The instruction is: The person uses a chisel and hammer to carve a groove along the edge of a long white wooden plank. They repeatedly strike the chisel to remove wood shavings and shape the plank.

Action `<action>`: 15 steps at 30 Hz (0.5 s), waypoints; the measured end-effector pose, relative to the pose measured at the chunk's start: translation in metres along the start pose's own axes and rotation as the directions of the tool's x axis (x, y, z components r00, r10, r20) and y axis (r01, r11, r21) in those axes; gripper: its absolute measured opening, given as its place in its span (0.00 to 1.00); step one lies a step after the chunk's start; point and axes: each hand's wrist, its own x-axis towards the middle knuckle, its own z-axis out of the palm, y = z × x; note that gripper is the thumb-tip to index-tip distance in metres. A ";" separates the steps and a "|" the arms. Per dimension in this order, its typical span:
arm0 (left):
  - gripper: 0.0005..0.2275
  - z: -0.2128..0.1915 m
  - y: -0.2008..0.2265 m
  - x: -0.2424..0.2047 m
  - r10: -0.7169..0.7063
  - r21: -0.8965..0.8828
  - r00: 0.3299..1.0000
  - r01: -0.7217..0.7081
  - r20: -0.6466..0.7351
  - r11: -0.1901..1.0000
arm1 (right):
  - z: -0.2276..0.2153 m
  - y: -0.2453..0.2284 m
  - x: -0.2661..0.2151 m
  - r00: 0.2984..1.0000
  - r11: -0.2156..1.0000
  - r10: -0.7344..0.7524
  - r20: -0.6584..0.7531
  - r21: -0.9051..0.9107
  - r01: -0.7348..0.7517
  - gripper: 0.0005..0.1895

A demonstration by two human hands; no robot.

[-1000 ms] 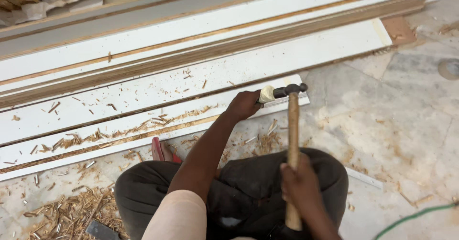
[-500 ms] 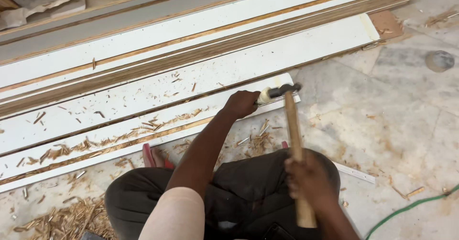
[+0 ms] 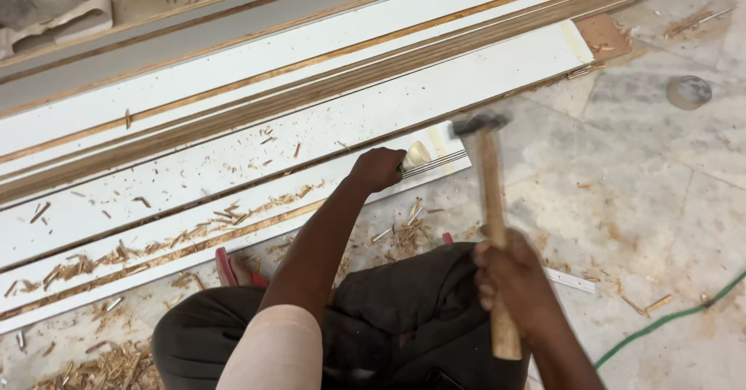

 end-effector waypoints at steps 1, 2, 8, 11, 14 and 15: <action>0.11 0.001 0.001 0.002 -0.002 -0.006 1.000 0.002 0.007 1.000 | -0.005 -0.008 0.002 0.997 0.998 -0.061 -0.043 0.024 0.062 0.19; 0.10 0.002 0.002 0.003 -0.008 -0.014 1.000 0.008 0.013 1.000 | -0.006 -0.013 0.007 0.983 0.985 -0.153 -0.100 0.058 0.159 0.19; 0.10 0.014 -0.007 0.009 0.010 0.055 0.995 -0.016 0.102 0.998 | 0.042 0.031 0.021 0.997 0.997 0.077 0.022 0.028 -0.078 0.15; 0.09 0.017 -0.017 0.000 -0.025 0.047 0.995 0.021 0.091 0.999 | 0.024 0.025 0.022 0.977 0.983 0.173 0.124 0.032 -0.178 0.16; 0.11 0.012 -0.027 -0.006 -0.040 0.021 0.997 0.039 0.062 0.999 | 0.006 0.004 0.016 1.000 0.996 0.015 0.003 0.092 -0.015 0.18; 0.11 0.010 -0.028 -0.008 -0.039 0.007 0.998 0.038 0.051 0.999 | 0.000 -0.005 0.014 0.997 0.994 -0.058 -0.059 0.091 0.064 0.19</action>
